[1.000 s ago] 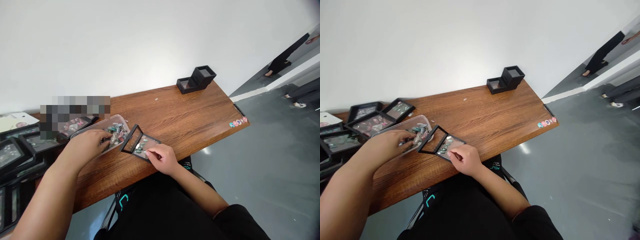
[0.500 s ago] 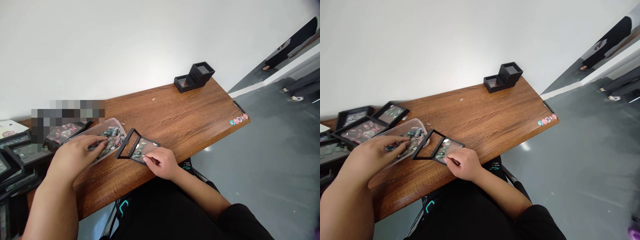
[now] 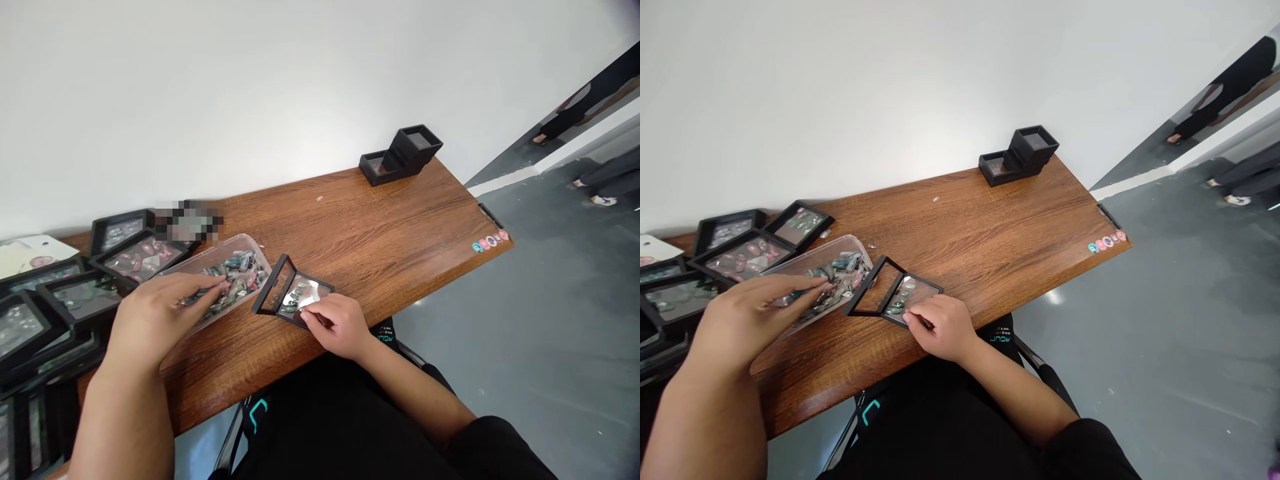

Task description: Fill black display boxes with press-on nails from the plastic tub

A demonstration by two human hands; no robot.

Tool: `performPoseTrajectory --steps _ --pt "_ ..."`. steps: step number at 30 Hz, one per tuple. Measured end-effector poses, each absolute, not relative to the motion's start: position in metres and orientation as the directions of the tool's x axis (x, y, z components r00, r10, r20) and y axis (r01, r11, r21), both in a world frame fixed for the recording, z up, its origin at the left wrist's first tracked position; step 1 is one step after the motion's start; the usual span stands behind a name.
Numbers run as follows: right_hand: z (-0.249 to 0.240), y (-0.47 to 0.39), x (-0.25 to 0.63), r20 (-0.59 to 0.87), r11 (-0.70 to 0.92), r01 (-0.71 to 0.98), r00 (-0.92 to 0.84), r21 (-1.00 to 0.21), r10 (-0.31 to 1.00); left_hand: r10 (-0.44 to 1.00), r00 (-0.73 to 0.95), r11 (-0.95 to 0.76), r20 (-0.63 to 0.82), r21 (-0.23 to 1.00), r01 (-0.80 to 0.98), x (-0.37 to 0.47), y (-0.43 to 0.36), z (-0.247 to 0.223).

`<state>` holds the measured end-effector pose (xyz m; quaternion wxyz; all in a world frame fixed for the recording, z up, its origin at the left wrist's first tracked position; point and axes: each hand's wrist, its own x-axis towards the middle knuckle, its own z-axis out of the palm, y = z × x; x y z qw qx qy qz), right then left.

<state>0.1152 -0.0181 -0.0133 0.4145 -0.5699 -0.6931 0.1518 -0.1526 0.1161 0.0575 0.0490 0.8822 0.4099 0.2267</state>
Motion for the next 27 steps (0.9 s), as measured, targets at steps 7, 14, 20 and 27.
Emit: performPoseTrajectory --steps 7,14,20,27 --pt "-0.013 -0.019 0.116 0.419 0.321 0.664 -0.013 -0.675 0.908 0.554 0.52 -0.799 0.65 0.24 0.551 -0.152 0.112 0.058" --pt "-0.013 -0.021 0.117 0.441 0.346 0.648 -0.017 -0.679 0.897 0.351 0.558 -0.921 0.752 0.168 0.352 -0.116 0.083 0.069" --pt "-0.013 -0.023 0.119 0.45 0.365 0.646 -0.037 -0.671 0.892 0.158 0.606 -0.98 0.78 0.046 0.196 -0.088 0.058 0.087" --pt "-0.013 -0.027 0.121 0.442 0.376 0.648 -0.067 -0.663 0.894 0.196 0.628 -0.961 0.753 0.021 0.275 -0.093 0.049 0.089"
